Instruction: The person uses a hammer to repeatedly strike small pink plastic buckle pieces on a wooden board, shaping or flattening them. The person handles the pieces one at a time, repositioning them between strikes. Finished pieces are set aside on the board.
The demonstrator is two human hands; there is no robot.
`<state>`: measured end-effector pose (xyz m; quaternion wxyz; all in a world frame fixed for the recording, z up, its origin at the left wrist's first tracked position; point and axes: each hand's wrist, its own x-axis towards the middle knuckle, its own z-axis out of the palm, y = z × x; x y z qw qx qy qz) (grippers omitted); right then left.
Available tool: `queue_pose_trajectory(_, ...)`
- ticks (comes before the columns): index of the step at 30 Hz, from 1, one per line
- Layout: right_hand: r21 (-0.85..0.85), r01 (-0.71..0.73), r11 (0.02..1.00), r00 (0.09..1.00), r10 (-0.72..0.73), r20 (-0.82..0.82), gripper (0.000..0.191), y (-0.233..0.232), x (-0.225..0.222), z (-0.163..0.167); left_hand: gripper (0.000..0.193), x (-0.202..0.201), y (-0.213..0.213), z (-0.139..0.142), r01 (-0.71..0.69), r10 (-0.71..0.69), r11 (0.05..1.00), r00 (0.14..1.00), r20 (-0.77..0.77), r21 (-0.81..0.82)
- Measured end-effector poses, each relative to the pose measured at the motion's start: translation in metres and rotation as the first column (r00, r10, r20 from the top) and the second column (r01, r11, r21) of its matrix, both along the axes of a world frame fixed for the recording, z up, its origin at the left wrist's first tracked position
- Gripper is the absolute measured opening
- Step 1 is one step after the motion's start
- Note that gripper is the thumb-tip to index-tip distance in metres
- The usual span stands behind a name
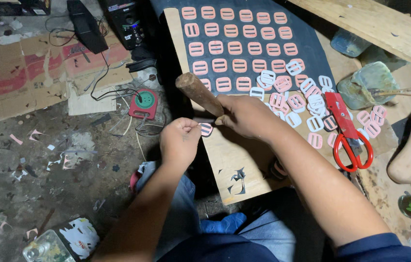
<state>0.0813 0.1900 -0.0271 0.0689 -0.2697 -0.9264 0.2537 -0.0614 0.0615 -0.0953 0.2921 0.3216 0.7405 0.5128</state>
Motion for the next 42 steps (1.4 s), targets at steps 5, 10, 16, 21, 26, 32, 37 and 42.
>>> queue_pose_trajectory(5,0.054,0.000,0.999,0.999,-0.002,0.042,0.030,0.003,0.007,0.006,0.019,0.000,0.001,-0.003,-0.013,0.012,1.000,0.997,0.080,0.002)
queue_pose_trajectory(10,0.009,0.052,0.999,0.999,-0.053,0.003,0.032,0.001,-0.001,0.003,0.015,-0.005,0.004,-0.003,0.079,-0.097,0.992,0.977,0.192,0.097)
queue_pose_trajectory(16,0.000,0.018,1.000,0.998,-0.018,0.056,0.030,0.002,0.002,0.003,0.015,-0.003,0.002,0.002,0.026,-0.028,0.999,0.994,0.108,0.022)
queue_pose_trajectory(21,0.038,0.026,0.999,0.998,-0.028,0.049,0.031,0.003,0.005,0.003,0.018,-0.006,0.005,0.001,-0.012,0.022,0.999,0.934,0.356,-0.031)
queue_pose_trajectory(26,0.008,0.044,0.999,0.999,-0.045,0.017,0.033,-0.001,-0.001,0.000,0.016,-0.008,0.007,-0.001,0.044,-0.066,0.995,0.962,0.266,0.084)
queue_pose_trajectory(32,-0.095,0.110,0.989,0.989,-0.099,0.111,0.039,-0.001,0.006,0.005,0.016,-0.005,0.004,0.001,-0.026,0.002,0.993,0.978,0.207,0.113)
queue_pose_trajectory(37,-0.090,0.136,0.987,0.988,-0.128,0.085,0.045,-0.007,0.010,0.004,0.018,-0.015,0.006,0.004,0.053,-0.033,0.998,0.878,0.477,-0.030)
queue_pose_trajectory(42,-0.113,0.139,0.984,0.990,-0.135,0.039,0.046,-0.010,0.011,0.002,0.019,-0.017,0.008,0.006,0.060,-0.037,0.998,0.853,0.520,-0.027)
